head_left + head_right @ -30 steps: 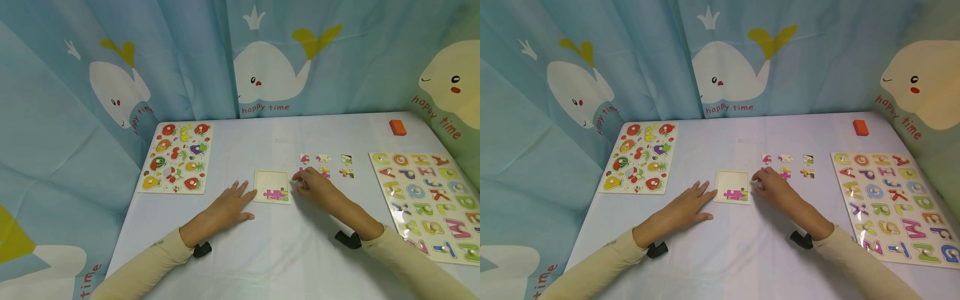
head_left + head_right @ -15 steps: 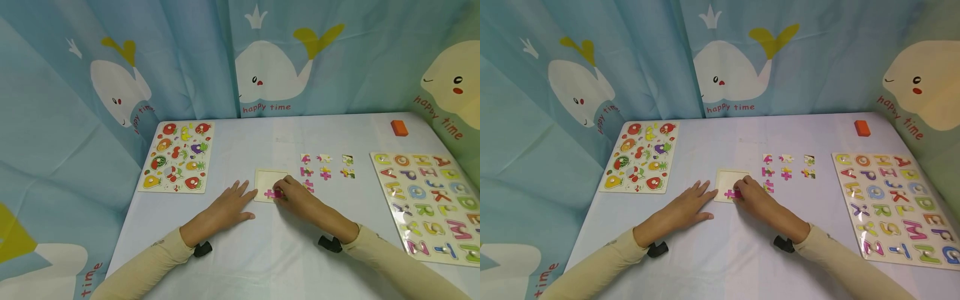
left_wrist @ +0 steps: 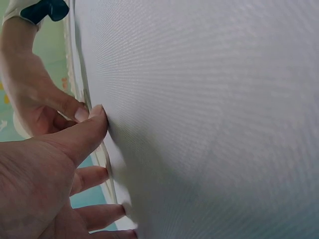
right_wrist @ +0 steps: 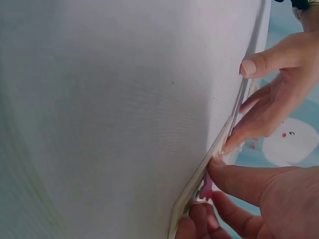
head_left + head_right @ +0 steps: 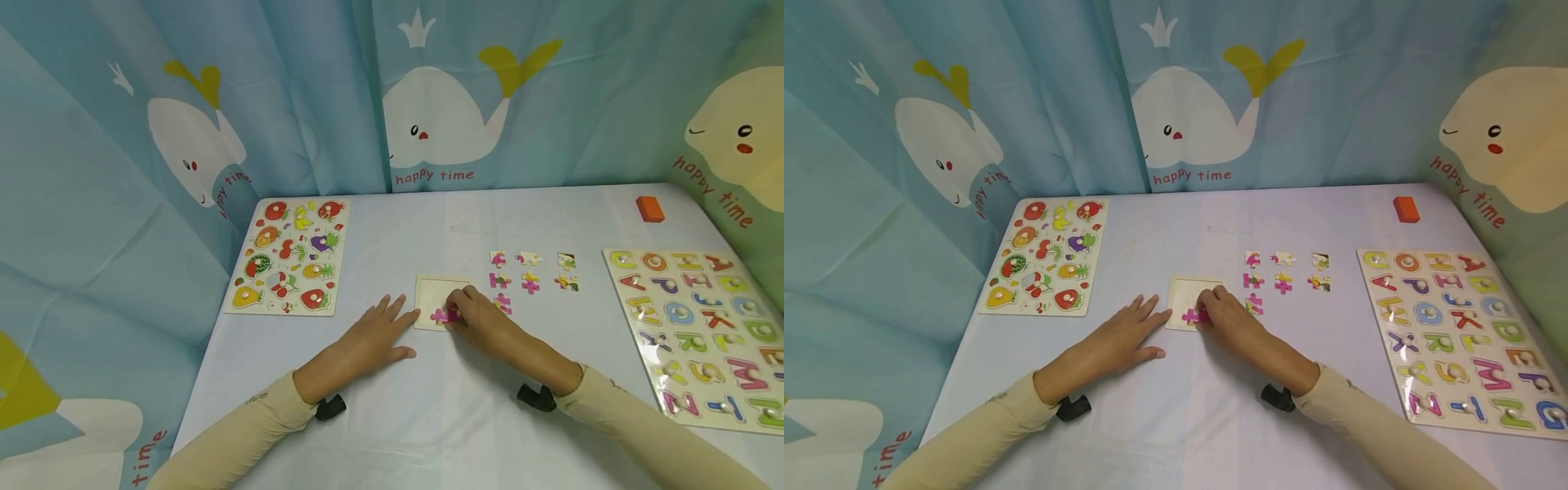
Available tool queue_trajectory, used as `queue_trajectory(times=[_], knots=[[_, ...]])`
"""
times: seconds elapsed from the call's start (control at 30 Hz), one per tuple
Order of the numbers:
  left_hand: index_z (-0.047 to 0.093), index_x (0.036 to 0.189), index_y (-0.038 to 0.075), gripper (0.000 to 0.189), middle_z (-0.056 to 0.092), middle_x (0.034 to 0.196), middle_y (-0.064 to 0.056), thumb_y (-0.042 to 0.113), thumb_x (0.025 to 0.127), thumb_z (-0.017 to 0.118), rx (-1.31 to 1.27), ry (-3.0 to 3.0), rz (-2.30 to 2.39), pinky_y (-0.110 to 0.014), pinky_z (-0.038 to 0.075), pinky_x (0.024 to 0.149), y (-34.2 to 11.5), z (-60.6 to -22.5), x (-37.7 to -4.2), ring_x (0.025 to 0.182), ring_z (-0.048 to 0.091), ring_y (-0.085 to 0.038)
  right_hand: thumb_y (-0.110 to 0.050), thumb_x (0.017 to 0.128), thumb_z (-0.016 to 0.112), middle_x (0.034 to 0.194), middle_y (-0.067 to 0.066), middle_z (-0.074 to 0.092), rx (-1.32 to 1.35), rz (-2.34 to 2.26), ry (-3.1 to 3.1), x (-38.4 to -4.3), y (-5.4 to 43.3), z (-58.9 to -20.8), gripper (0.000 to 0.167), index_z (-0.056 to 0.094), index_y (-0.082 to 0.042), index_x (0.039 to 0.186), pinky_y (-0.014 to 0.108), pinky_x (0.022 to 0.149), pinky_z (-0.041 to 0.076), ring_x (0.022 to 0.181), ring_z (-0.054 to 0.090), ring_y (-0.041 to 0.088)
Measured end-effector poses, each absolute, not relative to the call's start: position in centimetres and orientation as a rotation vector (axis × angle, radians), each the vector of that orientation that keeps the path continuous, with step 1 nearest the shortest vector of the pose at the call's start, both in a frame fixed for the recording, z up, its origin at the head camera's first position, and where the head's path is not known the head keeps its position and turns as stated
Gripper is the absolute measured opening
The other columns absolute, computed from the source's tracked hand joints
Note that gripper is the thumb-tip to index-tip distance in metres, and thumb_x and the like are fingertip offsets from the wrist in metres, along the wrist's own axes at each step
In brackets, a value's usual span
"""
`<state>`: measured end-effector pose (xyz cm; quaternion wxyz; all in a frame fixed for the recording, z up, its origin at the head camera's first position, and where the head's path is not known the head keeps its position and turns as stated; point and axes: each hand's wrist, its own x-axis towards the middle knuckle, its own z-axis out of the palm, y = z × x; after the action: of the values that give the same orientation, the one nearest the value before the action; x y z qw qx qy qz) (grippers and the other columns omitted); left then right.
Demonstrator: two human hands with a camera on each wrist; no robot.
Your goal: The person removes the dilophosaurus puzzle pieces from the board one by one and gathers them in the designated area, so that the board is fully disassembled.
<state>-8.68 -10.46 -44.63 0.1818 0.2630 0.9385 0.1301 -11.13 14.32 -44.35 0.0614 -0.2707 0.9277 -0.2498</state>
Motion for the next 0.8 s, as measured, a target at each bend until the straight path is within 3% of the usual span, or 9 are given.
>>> queue_trajectory(times=[0.23, 0.53, 0.8], knots=[[0.039, 0.165, 0.019, 0.074, 0.024, 0.174, -0.016, 0.048, 0.102, 0.067, 0.735, 2.65, 0.374, -0.055, 0.024, 0.128, -10.5, -44.7, -8.7, 0.161, 0.02, -0.042, 0.0, 0.088, 0.083, 0.103, 0.008, 0.062, -0.809, -0.828, 2.789, -11.0, 14.5, -44.4, 0.034, 0.061, -0.003, 0.114, 0.039, 0.086, 0.061, 0.093, 0.063, 0.021], [0.038, 0.165, 0.019, 0.074, 0.023, 0.174, -0.016, 0.047, 0.102, 0.066, 0.735, 2.644, 0.391, -0.056, 0.024, 0.128, -10.5, -44.6, -8.6, 0.161, 0.019, -0.042, -0.007, 0.096, 0.076, 0.091, -0.001, 0.062, -0.687, -0.994, 2.66, -11.3, 15.2, -43.8, 0.01, 0.068, -0.01, 0.1, 0.028, 0.076, 0.051, 0.086, 0.056, 0.015], [0.04, 0.164, 0.019, 0.074, 0.025, 0.174, -0.016, 0.047, 0.102, 0.067, 0.745, 2.654, 0.374, -0.056, 0.026, 0.128, -10.5, -44.7, -8.6, 0.161, 0.021, -0.042, -0.001, 0.098, 0.071, 0.097, 0.002, 0.07, -0.671, -1.081, 2.641, -11.8, 16.9, -41.8, 0.011, 0.068, -0.007, 0.107, 0.034, 0.084, 0.058, 0.093, 0.065, 0.017]])
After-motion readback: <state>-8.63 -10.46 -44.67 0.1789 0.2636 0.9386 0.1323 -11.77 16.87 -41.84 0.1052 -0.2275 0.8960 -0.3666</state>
